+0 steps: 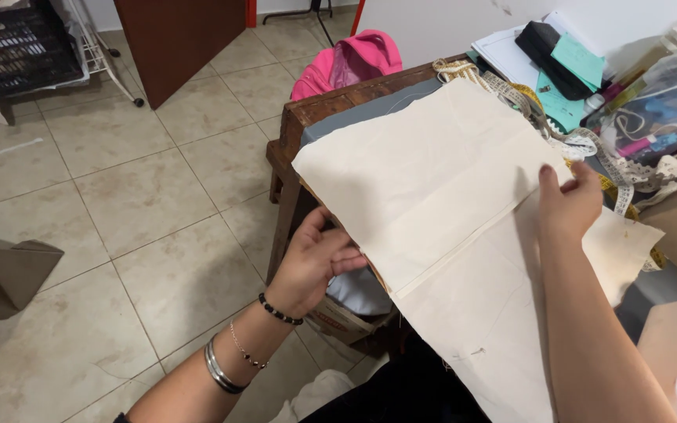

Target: Pinning a white fabric piece onto a tan fabric base on a sewing table

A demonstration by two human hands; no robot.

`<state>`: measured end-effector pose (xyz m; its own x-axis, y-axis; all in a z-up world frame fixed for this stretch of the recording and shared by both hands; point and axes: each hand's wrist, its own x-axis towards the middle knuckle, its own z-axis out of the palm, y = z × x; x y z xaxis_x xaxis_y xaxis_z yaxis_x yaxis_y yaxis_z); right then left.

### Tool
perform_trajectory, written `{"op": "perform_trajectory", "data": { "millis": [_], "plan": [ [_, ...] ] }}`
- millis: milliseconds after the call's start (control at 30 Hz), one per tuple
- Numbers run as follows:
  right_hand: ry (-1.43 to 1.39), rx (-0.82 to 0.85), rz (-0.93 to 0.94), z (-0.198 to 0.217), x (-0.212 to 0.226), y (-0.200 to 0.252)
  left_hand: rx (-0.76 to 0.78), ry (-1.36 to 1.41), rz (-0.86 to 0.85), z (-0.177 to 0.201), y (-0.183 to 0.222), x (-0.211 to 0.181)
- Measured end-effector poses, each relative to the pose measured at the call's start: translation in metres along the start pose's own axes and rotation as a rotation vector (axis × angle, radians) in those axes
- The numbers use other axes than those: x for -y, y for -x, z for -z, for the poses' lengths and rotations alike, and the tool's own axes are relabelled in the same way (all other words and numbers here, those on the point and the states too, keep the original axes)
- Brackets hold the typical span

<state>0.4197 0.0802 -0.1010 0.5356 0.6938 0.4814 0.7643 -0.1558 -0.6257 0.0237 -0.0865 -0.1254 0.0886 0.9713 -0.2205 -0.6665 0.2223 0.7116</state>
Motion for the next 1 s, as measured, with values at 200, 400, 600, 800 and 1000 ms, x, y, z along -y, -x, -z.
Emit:
{"op": "perform_trajectory", "data": {
  "millis": [200, 400, 600, 800, 1000],
  "plan": [
    [-0.449, 0.565, 0.541, 0.068, 0.144, 0.106, 0.116, 0.003, -0.047, 0.008, -0.005, 0.010],
    [-0.419, 0.918, 0.921, 0.104, 0.160, 0.189, 0.016, 0.085, -0.064, 0.004, -0.014, -0.004],
    [-0.258, 0.831, 1.124, 0.110, 0.149, 0.205, -0.140, 0.073, -0.040, -0.007, -0.023, -0.021],
    [-0.162, 0.790, 1.108, 0.108, 0.142, 0.214, -0.105, 0.011, -0.178, -0.002, -0.039, -0.026],
    [-0.030, 0.577, 1.311, 0.108, 0.137, 0.215, -0.072, -0.028, -0.255, 0.004, -0.041, -0.020]
  ]
}}
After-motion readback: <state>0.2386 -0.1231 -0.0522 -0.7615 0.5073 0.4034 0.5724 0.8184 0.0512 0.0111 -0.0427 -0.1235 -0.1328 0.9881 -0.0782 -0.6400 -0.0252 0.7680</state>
